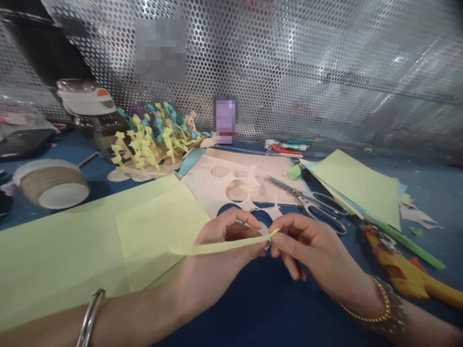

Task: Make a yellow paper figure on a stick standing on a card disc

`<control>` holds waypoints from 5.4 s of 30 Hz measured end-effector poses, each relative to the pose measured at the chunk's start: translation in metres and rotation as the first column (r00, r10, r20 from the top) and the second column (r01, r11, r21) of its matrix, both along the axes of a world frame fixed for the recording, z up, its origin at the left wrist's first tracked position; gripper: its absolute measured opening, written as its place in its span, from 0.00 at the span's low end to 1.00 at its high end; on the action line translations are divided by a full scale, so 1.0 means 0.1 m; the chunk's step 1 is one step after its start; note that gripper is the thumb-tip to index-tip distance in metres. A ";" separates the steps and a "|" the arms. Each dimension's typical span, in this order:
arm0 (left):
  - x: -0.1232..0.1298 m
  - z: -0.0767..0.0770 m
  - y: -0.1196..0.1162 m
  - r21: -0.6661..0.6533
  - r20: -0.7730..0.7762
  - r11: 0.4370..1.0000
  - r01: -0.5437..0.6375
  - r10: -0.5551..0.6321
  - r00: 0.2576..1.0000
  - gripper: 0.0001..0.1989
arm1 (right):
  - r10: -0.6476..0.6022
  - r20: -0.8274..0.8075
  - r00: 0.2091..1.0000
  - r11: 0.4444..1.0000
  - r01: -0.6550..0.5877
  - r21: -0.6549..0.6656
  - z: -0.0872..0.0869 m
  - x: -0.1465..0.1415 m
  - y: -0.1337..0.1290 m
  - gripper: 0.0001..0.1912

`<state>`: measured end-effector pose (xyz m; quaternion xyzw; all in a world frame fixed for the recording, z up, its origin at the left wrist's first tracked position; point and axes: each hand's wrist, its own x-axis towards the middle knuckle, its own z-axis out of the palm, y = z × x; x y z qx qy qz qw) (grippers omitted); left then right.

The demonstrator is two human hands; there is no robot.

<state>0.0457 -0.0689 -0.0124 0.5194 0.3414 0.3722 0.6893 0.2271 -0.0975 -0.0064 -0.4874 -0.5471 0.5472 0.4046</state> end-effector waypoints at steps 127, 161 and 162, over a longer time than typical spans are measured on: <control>-0.04 0.08 -0.02 0.186 -0.212 0.982 -0.014 0.054 0.976 0.26 | -0.185 -0.010 0.983 0.959 0.183 0.215 -0.04 -0.02 -0.03 0.11; -0.03 0.02 0.05 -0.146 0.148 0.989 0.029 -0.008 0.989 0.13 | -0.285 0.227 0.931 0.912 0.191 0.362 -0.06 0.01 0.01 0.10; -0.03 0.02 0.05 -0.150 0.145 0.989 0.020 0.002 0.989 0.14 | -0.284 0.222 0.933 0.915 0.195 0.354 -0.06 0.02 0.01 0.11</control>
